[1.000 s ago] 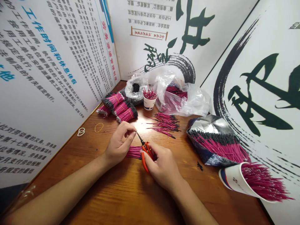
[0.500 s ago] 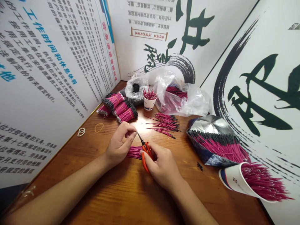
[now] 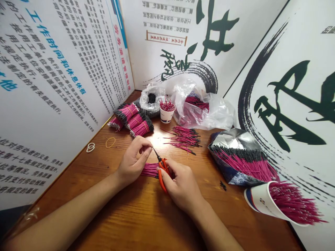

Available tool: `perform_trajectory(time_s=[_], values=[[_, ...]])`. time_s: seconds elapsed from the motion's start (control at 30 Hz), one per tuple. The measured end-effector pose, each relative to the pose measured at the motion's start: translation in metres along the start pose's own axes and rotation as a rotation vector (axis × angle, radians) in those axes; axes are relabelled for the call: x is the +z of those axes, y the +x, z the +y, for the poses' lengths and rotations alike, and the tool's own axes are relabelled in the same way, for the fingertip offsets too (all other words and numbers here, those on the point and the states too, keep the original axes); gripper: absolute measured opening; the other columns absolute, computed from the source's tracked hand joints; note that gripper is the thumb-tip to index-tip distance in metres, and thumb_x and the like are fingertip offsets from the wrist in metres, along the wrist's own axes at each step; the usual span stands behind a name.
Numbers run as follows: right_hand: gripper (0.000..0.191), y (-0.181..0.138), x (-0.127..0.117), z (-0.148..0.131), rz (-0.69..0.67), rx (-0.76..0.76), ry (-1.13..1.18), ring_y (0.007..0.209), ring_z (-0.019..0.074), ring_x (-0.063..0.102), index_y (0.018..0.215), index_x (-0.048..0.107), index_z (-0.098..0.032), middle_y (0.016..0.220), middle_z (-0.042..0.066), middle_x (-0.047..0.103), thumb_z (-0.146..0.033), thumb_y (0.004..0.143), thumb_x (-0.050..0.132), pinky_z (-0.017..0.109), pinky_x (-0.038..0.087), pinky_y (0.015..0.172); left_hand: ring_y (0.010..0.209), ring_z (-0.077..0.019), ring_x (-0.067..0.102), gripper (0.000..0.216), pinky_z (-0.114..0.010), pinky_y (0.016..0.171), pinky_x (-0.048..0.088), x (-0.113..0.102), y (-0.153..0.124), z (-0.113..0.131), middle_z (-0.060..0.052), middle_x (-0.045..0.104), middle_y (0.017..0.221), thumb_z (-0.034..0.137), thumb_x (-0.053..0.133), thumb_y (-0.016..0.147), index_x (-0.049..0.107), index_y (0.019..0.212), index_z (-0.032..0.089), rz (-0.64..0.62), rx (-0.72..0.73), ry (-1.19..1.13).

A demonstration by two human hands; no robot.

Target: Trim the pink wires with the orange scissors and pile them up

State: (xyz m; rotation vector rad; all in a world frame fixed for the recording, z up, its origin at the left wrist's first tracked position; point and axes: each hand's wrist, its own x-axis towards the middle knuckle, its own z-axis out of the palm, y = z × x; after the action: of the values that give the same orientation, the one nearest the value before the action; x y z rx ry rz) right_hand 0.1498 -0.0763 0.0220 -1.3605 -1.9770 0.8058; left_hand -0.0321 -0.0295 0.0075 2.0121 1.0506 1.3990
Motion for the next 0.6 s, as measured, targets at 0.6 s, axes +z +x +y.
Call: perform_trajectory(time_s=[0.6], values=[[0.026,-0.0005,-0.0017,-0.0011,0.014,0.041,-0.047,0.052,0.0104,0.040,0.071,0.052,-0.019,0.058,-0.004,0.046,-0.035,0.092,0.054,0.023,0.028,0.050,0.082,-0.0155,0.054,0.011,-0.029,0.075,0.043,-0.0002,0.0010,0.0013,-0.003,0.057,0.086,0.021,0.046,0.097,0.055,0.091,0.018,-0.004,-0.013,-0.018]])
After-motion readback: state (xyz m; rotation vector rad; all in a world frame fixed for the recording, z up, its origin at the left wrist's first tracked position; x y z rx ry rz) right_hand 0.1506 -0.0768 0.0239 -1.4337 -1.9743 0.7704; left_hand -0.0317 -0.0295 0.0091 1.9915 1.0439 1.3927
